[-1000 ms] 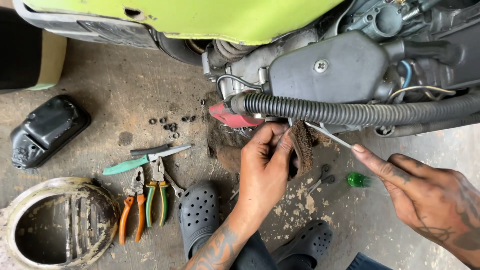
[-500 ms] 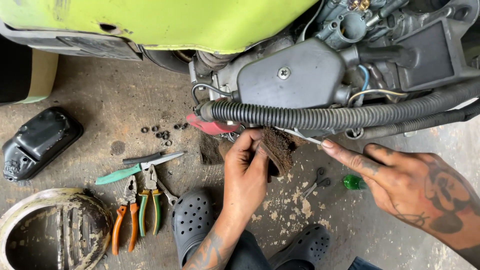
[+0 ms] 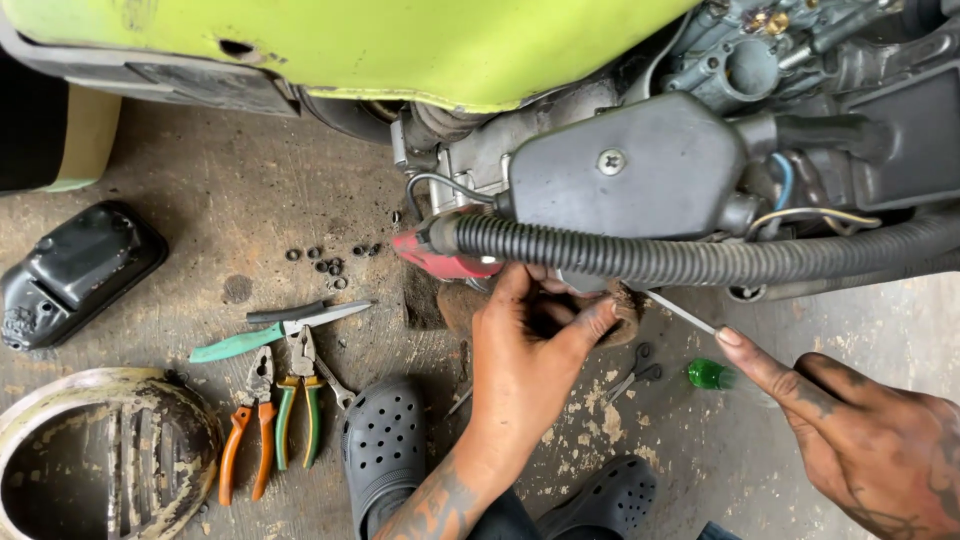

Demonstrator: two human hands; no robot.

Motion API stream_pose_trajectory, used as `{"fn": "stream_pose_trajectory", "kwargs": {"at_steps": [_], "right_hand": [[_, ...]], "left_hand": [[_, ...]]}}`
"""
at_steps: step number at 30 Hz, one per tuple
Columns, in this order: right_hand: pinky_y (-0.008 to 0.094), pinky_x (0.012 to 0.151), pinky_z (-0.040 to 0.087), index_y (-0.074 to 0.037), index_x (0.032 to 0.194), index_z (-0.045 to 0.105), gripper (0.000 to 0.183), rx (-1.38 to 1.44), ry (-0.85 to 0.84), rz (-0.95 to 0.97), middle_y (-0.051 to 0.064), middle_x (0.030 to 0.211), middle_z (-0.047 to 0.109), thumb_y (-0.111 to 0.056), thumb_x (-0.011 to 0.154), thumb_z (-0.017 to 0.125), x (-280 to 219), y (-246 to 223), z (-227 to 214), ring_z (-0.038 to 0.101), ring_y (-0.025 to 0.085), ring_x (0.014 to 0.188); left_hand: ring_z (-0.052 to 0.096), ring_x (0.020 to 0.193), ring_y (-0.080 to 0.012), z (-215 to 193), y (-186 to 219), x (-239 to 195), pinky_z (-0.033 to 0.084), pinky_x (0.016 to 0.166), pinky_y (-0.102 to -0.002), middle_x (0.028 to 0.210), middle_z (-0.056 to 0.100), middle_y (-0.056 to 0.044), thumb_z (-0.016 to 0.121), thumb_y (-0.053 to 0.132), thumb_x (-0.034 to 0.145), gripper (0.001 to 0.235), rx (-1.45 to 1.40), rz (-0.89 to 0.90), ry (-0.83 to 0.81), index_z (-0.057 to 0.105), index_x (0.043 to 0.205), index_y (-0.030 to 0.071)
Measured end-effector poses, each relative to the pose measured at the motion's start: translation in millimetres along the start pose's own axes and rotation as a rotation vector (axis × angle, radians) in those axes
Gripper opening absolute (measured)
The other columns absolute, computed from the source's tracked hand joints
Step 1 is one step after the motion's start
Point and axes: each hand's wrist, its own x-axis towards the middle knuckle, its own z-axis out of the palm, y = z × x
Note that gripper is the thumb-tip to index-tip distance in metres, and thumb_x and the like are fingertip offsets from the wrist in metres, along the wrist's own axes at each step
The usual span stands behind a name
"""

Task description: The person is sitting on the floor repairing a green scooter's engine. They use a screwdriver to adjust components near the carburetor and a rag to wipe parts, with various tools like pliers and wrenches visible on the floor.

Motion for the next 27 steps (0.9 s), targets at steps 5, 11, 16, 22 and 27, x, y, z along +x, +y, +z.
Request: {"fn": "stream_pose_trajectory", "kwargs": {"at_steps": [5, 11, 16, 22, 27], "right_hand": [[0.023, 0.04, 0.054, -0.038, 0.158, 0.038, 0.085, -0.112, -0.058, -0.126, -0.009, 0.083, 0.066, -0.017, 0.079, 0.063, 14, 3, -7, 0.063, 0.007, 0.05], [0.019, 0.044, 0.06, -0.043, 0.161, 0.028, 0.086, -0.185, -0.184, -0.145, -0.011, 0.087, 0.065, -0.023, 0.081, 0.056, 24, -1, -17, 0.067, 0.004, 0.055], [0.022, 0.039, 0.054, -0.056, 0.154, 0.037, 0.082, -0.248, -0.045, -0.103, -0.015, 0.09, 0.064, -0.025, 0.082, 0.06, 36, -26, -29, 0.062, 0.005, 0.043], [0.022, 0.036, 0.051, -0.054, 0.159, 0.029, 0.087, -0.304, -0.093, -0.166, -0.015, 0.08, 0.061, -0.024, 0.082, 0.057, 48, -37, -44, 0.059, 0.007, 0.041], [0.023, 0.034, 0.05, -0.059, 0.159, 0.025, 0.092, -0.317, -0.131, -0.132, -0.016, 0.069, 0.059, -0.024, 0.08, 0.058, 60, -49, -55, 0.056, 0.009, 0.035]], "left_hand": [[0.058, 0.067, -0.0084, -8, 0, -6, 0.05, 0.059, -0.022, 0.086, 0.068, -0.002, 0.074, 0.002, 0.083, 0.019, -0.105, 0.012, -0.016, 0.068, 0.101, 0.0], [0.063, 0.07, -0.0121, -17, -3, -8, 0.055, 0.061, -0.027, 0.091, 0.066, -0.005, 0.061, 0.0, 0.087, 0.024, -0.06, 0.003, -0.067, 0.063, 0.111, -0.001], [0.066, 0.067, -0.0126, -18, -4, -12, 0.054, 0.061, -0.027, 0.08, 0.068, -0.004, 0.053, 0.0, 0.094, 0.02, -0.09, 0.022, -0.052, 0.063, 0.111, 0.001], [0.061, 0.06, -0.0119, -18, -13, -11, 0.053, 0.055, -0.027, 0.075, 0.068, -0.005, 0.045, -0.003, 0.095, 0.028, -0.138, 0.035, -0.028, 0.064, 0.114, 0.0], [0.058, 0.065, -0.0115, -13, -28, -8, 0.053, 0.06, -0.028, 0.078, 0.065, -0.006, 0.042, 0.004, 0.104, 0.023, -0.306, 0.001, -0.051, 0.062, 0.113, -0.001]]}}
